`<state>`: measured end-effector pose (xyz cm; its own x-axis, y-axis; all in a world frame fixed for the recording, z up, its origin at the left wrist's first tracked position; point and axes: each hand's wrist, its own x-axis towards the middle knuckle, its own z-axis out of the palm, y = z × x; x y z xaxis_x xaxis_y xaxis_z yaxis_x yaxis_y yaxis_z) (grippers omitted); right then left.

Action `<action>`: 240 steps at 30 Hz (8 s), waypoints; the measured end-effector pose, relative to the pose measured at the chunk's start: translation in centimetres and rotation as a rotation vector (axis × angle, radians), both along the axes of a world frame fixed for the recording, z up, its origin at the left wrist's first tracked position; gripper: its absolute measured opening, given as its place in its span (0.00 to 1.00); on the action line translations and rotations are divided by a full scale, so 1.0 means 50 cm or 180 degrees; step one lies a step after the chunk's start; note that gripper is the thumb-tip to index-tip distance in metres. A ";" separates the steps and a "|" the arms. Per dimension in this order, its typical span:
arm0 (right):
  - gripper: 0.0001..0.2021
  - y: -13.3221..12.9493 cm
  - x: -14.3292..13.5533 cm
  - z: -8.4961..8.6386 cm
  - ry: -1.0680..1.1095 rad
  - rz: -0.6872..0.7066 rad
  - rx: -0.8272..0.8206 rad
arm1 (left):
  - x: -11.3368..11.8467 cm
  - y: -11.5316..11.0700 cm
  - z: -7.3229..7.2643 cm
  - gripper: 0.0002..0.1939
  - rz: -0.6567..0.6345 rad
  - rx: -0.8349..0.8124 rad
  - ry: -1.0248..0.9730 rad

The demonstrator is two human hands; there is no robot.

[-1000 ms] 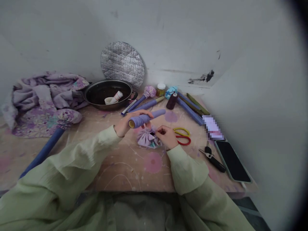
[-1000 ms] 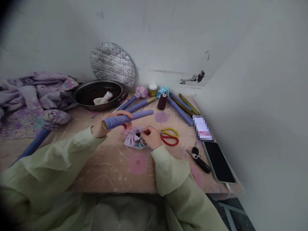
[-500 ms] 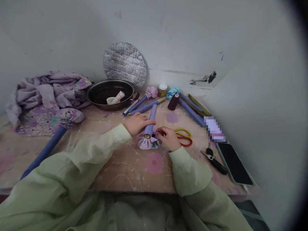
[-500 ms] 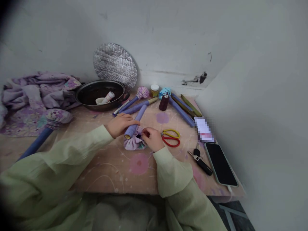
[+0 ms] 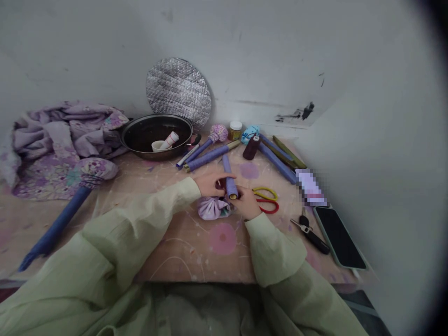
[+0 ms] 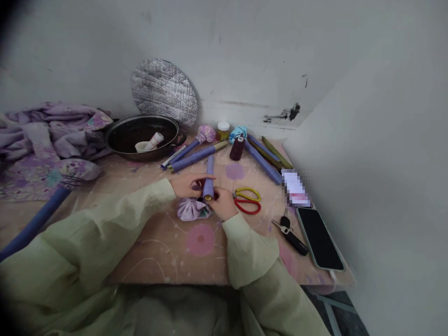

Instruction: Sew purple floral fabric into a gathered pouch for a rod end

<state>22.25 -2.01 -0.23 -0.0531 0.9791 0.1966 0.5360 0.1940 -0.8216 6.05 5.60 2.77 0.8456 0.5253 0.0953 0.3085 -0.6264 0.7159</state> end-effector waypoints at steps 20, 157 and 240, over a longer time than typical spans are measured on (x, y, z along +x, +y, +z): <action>0.08 0.008 0.006 -0.021 0.0107 0.0097 -0.0150 | 0.012 -0.011 0.008 0.26 0.0111 0.1056 0.0648; 0.07 0.050 0.096 0.011 0.3036 -0.1727 -0.0992 | -0.092 -0.092 0.051 0.02 0.0924 0.3058 0.0249; 0.09 -0.023 0.003 0.145 -0.0456 0.0107 0.0659 | -0.085 -0.105 0.068 0.05 0.0837 0.1197 -0.0850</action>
<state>22.37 -3.17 7.03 -0.1268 0.9160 0.3807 0.6344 0.3699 -0.6788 1.80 0.33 6.19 0.6104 0.6044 0.5119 0.3275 -0.7811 0.5317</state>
